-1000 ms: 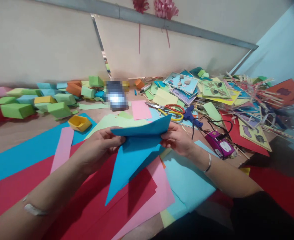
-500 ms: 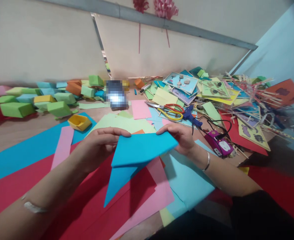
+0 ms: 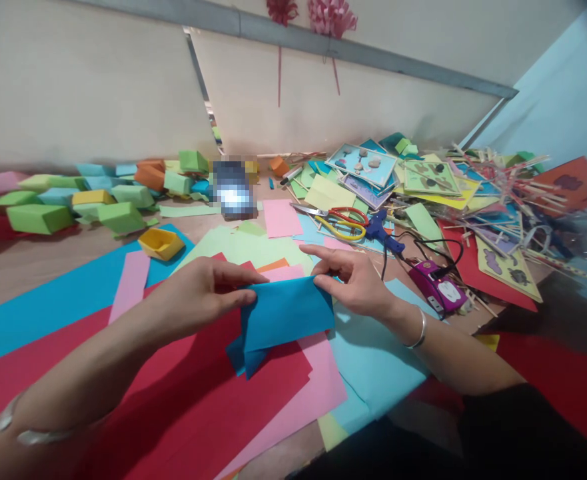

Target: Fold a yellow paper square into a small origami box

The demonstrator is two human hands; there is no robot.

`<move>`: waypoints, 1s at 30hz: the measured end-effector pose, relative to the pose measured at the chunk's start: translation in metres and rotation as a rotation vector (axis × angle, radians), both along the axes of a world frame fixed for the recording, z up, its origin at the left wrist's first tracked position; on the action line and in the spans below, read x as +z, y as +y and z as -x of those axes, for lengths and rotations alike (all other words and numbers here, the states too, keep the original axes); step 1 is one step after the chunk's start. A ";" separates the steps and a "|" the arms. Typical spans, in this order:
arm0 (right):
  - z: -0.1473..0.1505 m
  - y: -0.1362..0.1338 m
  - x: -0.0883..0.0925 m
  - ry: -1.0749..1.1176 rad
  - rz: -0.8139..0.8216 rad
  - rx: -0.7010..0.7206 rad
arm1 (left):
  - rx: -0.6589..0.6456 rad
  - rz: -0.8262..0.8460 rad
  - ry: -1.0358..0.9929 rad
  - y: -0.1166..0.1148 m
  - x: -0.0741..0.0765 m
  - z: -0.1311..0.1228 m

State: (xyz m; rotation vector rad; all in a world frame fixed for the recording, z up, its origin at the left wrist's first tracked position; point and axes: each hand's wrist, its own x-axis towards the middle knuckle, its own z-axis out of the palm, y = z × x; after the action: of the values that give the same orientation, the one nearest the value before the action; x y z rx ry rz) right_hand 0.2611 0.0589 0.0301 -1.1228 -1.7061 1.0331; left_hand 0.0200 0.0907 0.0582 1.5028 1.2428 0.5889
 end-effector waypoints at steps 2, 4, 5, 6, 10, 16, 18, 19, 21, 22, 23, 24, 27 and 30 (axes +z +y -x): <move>0.002 -0.004 0.002 -0.047 -0.041 0.014 | -0.108 -0.105 0.111 -0.003 0.003 -0.005; 0.005 -0.009 0.002 -0.084 -0.085 0.023 | -0.155 -0.178 0.201 -0.007 0.008 -0.014; 0.006 -0.010 0.002 -0.097 -0.104 0.022 | -0.166 -0.198 0.231 -0.008 0.010 -0.019; 0.007 -0.012 0.002 -0.104 -0.121 0.019 | -0.175 -0.211 0.253 -0.008 0.012 -0.024; 0.005 -0.011 0.004 -0.089 -0.101 -0.025 | -0.171 -0.262 0.258 -0.004 0.019 -0.028; -0.007 0.001 0.001 -0.071 -0.024 0.063 | -0.123 -0.326 0.331 0.002 0.019 -0.009; -0.005 0.004 0.003 -0.196 -0.048 0.176 | -0.135 -0.367 0.369 -0.002 0.017 -0.011; -0.002 0.004 0.005 -0.287 -0.078 0.227 | -0.138 -0.395 0.383 -0.005 0.016 -0.013; 0.009 0.004 0.014 -0.492 -0.163 0.291 | -0.136 -0.459 0.395 -0.012 0.015 -0.019; 0.015 0.004 0.019 -0.586 -0.206 0.304 | -0.127 -0.490 0.394 -0.015 0.015 -0.021; 0.021 0.004 0.024 -0.660 -0.244 0.304 | -0.120 -0.516 0.387 -0.017 0.016 -0.022; 0.026 0.004 0.029 -0.707 -0.271 0.304 | -0.121 -0.532 0.380 -0.018 0.018 -0.021; 0.026 0.004 0.040 -0.707 -0.280 0.346 | -0.136 -0.552 0.370 -0.016 0.026 -0.008; 0.012 -0.001 0.044 -0.660 -0.264 0.361 | -0.202 -0.517 0.391 -0.008 0.034 0.010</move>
State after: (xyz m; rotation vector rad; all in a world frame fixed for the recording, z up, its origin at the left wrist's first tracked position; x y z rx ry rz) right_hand 0.2487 0.0581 0.0737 -1.0678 -2.5579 0.6352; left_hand 0.0096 0.0824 0.0923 2.2312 1.2613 0.5177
